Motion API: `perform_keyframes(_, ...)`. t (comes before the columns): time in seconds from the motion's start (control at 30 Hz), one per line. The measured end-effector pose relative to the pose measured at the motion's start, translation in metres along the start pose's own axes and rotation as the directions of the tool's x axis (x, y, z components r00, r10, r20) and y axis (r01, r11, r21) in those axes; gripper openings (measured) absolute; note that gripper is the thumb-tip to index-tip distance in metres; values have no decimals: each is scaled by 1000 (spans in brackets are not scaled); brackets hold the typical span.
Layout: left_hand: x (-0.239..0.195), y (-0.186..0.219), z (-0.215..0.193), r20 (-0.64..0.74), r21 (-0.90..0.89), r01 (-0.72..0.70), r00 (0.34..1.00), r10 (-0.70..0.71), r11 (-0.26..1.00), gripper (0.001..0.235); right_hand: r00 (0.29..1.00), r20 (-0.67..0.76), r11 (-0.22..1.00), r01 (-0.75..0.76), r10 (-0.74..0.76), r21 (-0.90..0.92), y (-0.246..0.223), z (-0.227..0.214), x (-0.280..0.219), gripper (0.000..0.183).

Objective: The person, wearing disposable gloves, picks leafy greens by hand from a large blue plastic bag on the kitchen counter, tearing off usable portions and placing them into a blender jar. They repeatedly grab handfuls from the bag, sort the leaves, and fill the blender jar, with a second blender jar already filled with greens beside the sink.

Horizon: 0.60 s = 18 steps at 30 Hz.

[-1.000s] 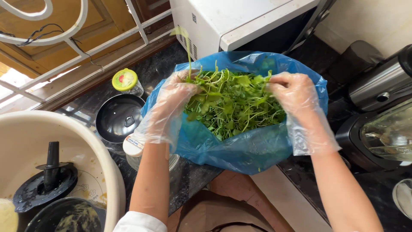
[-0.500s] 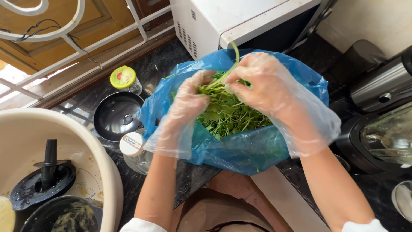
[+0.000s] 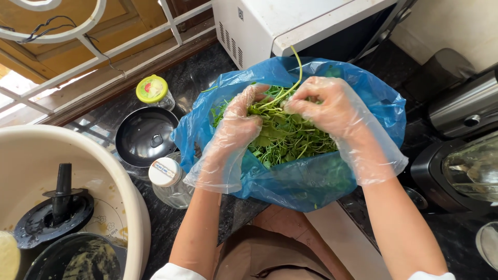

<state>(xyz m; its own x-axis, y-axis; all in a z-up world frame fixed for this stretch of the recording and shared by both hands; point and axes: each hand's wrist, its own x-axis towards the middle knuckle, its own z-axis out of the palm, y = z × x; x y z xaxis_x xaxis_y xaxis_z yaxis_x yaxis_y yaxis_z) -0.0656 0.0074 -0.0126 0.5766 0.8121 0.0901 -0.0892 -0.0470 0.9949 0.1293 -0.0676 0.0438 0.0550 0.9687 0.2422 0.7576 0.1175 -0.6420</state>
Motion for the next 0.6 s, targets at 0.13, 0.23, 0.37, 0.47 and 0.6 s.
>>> perform_keyframes(0.13,2,-1,-3,28,141,-82,996,79,987,71,969,-15,922,-229,246,312,8,-3,-17,7)
perform_keyframes(0.23,11,-10,-3,65,302,-120,992,105,946,70,955,-107,825,-179,277,536,13,-16,-41,6)
perform_keyframes(0.37,22,-36,4,105,348,-213,977,188,913,71,869,-274,788,-188,412,586,-17,-58,-99,9)
perform_keyframes(0.47,25,-39,14,134,418,-229,973,190,879,67,762,-467,821,-145,449,553,2,-93,-186,8)
perform_keyframes(0.6,39,-84,1,149,311,-194,977,153,931,63,542,-743,851,92,393,517,14,-161,-360,10)
